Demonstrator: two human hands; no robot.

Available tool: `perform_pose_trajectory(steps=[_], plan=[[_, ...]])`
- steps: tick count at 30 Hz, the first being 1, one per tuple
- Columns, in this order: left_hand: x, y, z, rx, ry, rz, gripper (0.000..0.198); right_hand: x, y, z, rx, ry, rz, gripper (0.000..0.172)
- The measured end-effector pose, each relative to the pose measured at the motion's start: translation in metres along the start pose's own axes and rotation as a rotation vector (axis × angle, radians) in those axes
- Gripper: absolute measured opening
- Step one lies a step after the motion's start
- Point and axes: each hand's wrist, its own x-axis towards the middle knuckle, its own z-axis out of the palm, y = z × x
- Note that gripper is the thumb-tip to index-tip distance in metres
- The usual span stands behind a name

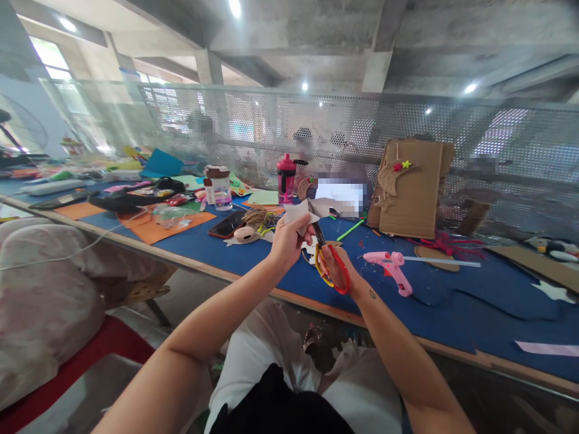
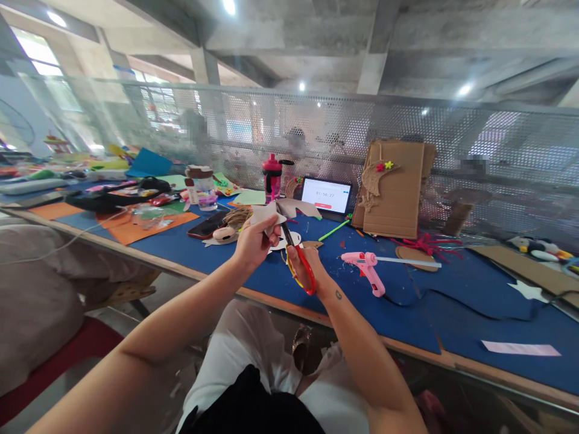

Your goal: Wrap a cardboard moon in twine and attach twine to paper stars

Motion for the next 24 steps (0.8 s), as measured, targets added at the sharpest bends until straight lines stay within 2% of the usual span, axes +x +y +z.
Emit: perform_pose_trajectory(steps=[8,15,21,24], plan=[[0.0,0.004,-0.006,0.048,-0.004,-0.004,0.02,0.0,-0.007,-0.002,0.001,-0.018,0.01,0.077],[-0.003,0.004,-0.011,0.115,-0.058,-0.047,0.023,-0.001,-0.006,-0.007,0.107,0.004,0.041,0.073],[0.003,0.012,-0.028,0.258,-0.149,-0.075,0.027,0.001,-0.006,-0.013,0.256,-0.003,0.108,0.067],[0.006,0.014,-0.037,0.307,-0.18,-0.073,0.027,0.003,-0.007,-0.014,0.322,0.045,0.173,0.065]])
